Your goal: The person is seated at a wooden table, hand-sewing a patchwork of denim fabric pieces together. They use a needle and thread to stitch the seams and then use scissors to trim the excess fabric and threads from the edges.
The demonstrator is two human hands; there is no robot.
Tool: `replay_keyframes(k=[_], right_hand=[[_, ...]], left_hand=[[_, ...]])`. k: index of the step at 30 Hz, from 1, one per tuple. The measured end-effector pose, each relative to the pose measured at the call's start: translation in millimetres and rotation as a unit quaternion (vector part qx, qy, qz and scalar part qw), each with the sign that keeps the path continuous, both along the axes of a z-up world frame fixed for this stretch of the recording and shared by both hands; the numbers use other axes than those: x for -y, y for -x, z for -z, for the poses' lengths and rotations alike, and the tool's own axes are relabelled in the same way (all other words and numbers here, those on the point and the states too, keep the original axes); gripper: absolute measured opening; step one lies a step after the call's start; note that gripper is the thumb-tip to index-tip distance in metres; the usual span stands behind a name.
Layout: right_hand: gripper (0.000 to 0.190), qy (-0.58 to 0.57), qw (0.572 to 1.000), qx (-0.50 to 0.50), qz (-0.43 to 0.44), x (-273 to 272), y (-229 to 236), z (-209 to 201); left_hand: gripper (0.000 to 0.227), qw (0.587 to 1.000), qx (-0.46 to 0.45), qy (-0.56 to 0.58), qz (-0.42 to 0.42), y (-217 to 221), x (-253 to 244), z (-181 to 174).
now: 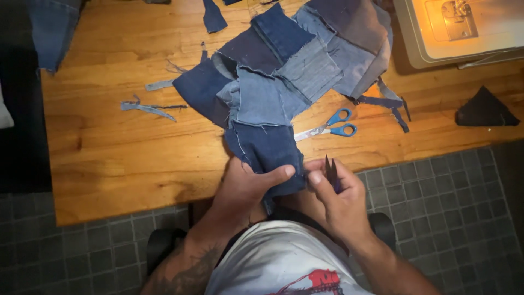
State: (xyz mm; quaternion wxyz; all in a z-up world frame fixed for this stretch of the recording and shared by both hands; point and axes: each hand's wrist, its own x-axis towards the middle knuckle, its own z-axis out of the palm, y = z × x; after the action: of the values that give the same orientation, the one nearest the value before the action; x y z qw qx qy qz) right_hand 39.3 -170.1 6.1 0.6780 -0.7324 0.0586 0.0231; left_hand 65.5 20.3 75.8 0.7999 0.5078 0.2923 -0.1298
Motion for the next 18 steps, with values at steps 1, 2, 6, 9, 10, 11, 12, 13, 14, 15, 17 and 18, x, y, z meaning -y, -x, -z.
replay_keyframes(k=[1, 2, 6, 9, 10, 11, 12, 13, 14, 15, 17, 18], right_hand=[[0.022, 0.0, 1.0, -0.002, -0.001, 1.2, 2.1, -5.0], [0.022, 0.032, 0.999, -0.026, -0.032, 2.5, 4.1, -9.8], [0.02, 0.081, 0.994, -0.071, -0.032, 4.9, 2.7, -11.4], [0.017, 0.095, 0.993, -0.045, -0.045, 11.7, 3.7, 0.8], [0.017, 0.095, 0.993, -0.046, -0.046, 15.7, 4.3, -0.9], [0.024, 0.096, 0.991, -0.047, -0.084, 19.6, 4.1, -3.2], [0.031, 0.096, 0.987, -0.048, -0.121, 23.3, 3.9, -5.6], [0.031, 0.096, 0.987, -0.049, -0.122, 29.1, -0.6, -4.4], [0.033, 0.087, 0.983, -0.06, -0.147, 34.9, -5.2, -3.2], [0.036, 0.078, 0.98, -0.069, -0.171, 41.0, -10.2, -1.9], [0.033, 0.068, 0.982, -0.066, -0.165, 39.5, -11.7, -1.5], [0.031, 0.058, 0.984, -0.062, -0.159, 39.1, -12.1, -1.6]], left_hand=[[0.085, 1.0, -0.002, 0.0, -0.001, 2.8, -4.7, 8.7], [0.079, 0.999, 0.023, 0.025, 0.015, 5.7, -9.2, 17.6], [0.071, 0.999, -0.023, 0.046, 0.015, 5.7, -11.4, 19.5], [0.074, 0.999, -0.036, -0.01, 0.027, 4.5, -10.7, 28.7], [0.074, 0.999, -0.037, -0.01, 0.027, 5.5, -10.4, 30.0], [0.07, 1.0, -0.021, 0.011, 0.019, 6.0, -10.3, 30.7], [0.065, 0.999, -0.005, 0.032, 0.012, 6.4, -10.3, 31.2], [0.065, 0.999, -0.006, 0.032, 0.011, 6.1, -10.6, 31.7], [0.061, 1.0, -0.009, 0.007, 0.011, 5.8, -10.9, 32.2], [0.057, 1.0, -0.012, -0.018, 0.013, 4.8, -10.9, 32.8], [0.066, 0.999, 0.002, -0.034, 0.008, 3.0, -3.0, 43.0], [0.075, 0.999, 0.016, -0.051, 0.004, 2.3, 1.3, 48.0]])
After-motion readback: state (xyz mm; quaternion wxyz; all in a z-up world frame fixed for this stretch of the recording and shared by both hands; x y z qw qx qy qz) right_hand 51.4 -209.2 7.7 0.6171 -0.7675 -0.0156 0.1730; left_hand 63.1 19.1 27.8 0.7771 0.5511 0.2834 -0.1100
